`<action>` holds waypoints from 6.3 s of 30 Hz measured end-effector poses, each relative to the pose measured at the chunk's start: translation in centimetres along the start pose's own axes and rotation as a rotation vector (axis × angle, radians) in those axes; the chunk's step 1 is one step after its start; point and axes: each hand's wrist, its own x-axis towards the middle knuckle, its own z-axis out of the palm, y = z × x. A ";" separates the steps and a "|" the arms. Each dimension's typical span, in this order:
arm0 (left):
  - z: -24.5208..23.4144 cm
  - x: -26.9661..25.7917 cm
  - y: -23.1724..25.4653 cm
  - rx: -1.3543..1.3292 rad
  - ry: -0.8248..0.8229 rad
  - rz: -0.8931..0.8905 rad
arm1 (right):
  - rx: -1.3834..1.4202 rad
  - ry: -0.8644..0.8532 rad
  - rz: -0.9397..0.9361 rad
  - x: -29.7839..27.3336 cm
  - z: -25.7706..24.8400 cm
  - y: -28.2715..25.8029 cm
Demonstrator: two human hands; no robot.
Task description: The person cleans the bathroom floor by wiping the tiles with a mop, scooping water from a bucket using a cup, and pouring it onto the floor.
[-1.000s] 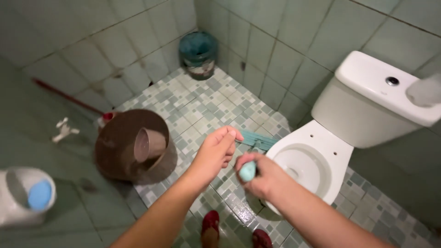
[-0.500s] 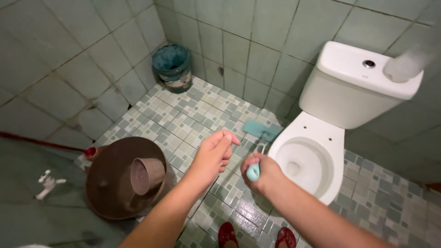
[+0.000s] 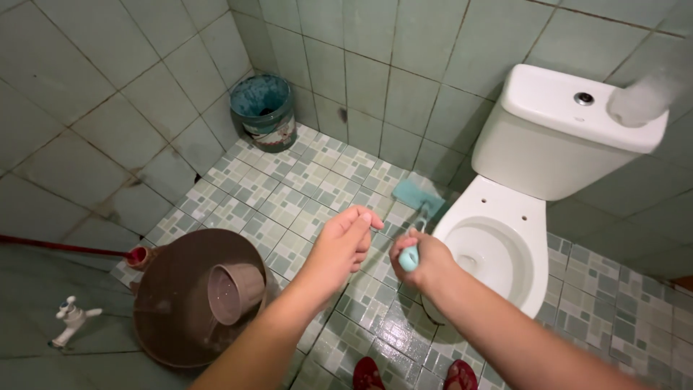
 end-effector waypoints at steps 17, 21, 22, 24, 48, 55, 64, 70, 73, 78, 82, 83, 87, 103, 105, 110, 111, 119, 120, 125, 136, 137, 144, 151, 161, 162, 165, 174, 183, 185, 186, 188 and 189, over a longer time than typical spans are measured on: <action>-2.7 4.1 1.8 -0.005 -0.028 -0.036 | 0.166 0.043 0.035 -1.1 7.6 -1.2; -3.3 7.0 2.9 -0.004 -0.050 -0.037 | 0.225 0.046 -0.061 -1.7 11.1 -4.0; -3.5 8.1 3.2 0.000 -0.060 -0.030 | 0.248 0.062 -0.074 -1.0 12.1 -5.0; -3.9 10.4 3.8 0.007 -0.079 -0.039 | 0.256 0.069 -0.081 0.6 13.3 -6.9; -6.0 44.0 17.2 0.098 -0.599 -0.064 | 0.563 -0.039 -0.389 4.6 34.7 -16.4; -12.5 51.7 21.0 0.232 -0.912 -0.155 | 0.844 -0.115 -0.588 6.5 39.7 -13.6; -18.0 55.7 21.1 0.126 -1.071 -0.069 | 0.970 -0.091 -0.597 11.4 44.0 -4.2; -19.0 56.1 20.9 0.120 -1.149 -0.167 | 0.944 -0.102 -0.661 13.6 44.1 -1.9; -20.0 58.0 21.1 0.148 -1.197 -0.176 | 0.944 -0.037 -0.683 14.0 44.7 0.1; -21.5 59.5 22.2 0.164 -1.282 -0.234 | 0.884 0.014 -0.706 17.6 47.0 3.4; -25.0 60.9 22.8 0.177 -1.397 -0.335 | 0.901 0.064 -0.841 27.0 47.9 4.3; -26.5 61.7 23.0 0.206 -1.424 -0.361 | 0.900 0.067 -0.887 29.5 47.4 4.1; -32.0 65.3 24.4 0.255 -1.522 -0.479 | 0.768 0.213 -1.052 36.0 42.0 0.7; -40.3 71.0 24.9 0.319 -1.536 -0.620 | 1.099 0.041 -0.901 40.9 49.3 9.4; -39.6 71.0 24.8 0.301 -1.527 -0.603 | 1.111 -0.133 -0.897 41.3 44.7 5.0; -40.2 71.6 24.0 0.269 -1.531 -0.654 | 1.099 -0.203 -0.854 44.6 36.5 -0.1; -40.6 71.8 23.8 0.290 -1.526 -0.687 | 1.101 -0.170 -0.868 46.1 36.9 0.4; -41.4 73.9 23.0 0.305 -1.550 -0.811 | 1.227 -0.091 -0.839 46.9 56.0 12.3; -41.4 74.0 22.9 0.295 -1.549 -0.823 | 1.252 -0.099 -0.819 46.6 56.3 12.8; -40.5 74.3 22.5 0.295 -1.589 -0.834 | 1.040 -0.216 -0.873 45.7 45.2 2.9; -41.4 74.1 22.8 0.322 -1.556 -0.810 | 1.013 -0.071 -0.872 47.5 55.5 11.7; -41.6 74.2 22.9 0.322 -1.545 -0.814 | 1.075 0.014 -0.814 46.6 58.7 14.0; -41.1 74.9 24.2 0.332 -1.578 -0.810 | 1.047 0.025 -0.854 46.8 52.2 7.7; -42.6 74.7 23.7 0.325 -1.590 -0.789 | 1.050 -0.077 -0.874 46.5 38.2 -0.8; -41.7 73.8 23.7 0.245 -1.656 -0.444 | 1.190 0.228 -0.828 41.9 60.9 15.3; -41.4 73.6 23.8 0.275 -1.664 -0.434 | 1.165 0.261 -0.812 42.0 59.7 14.2; -42.1 73.4 24.5 0.363 -1.659 -0.431 | 1.128 0.299 -0.850 44.1 53.2 8.6; -42.7 72.1 23.7 0.350 -1.700 -0.467 | 0.956 0.395 -0.830 45.9 46.0 12.7; -42.4 72.8 24.8 0.391 -1.700 -0.458 | 1.017 0.431 -0.691 42.5 54.8 22.2; -42.4 72.8 24.7 0.380 -1.719 -0.454 | 0.996 0.498 -0.699 42.8 51.8 18.6; -42.5 72.8 24.5 0.385 -1.721 -0.451 | 0.959 0.464 -0.742 43.4 50.2 16.5; -42.5 72.6 23.9 0.392 -1.732 -0.448 | 0.935 0.434 -0.780 44.1 47.0 13.2; -42.5 72.4 23.5 0.388 -1.734 -0.456 | 0.947 0.401 -0.785 44.1 45.6 11.3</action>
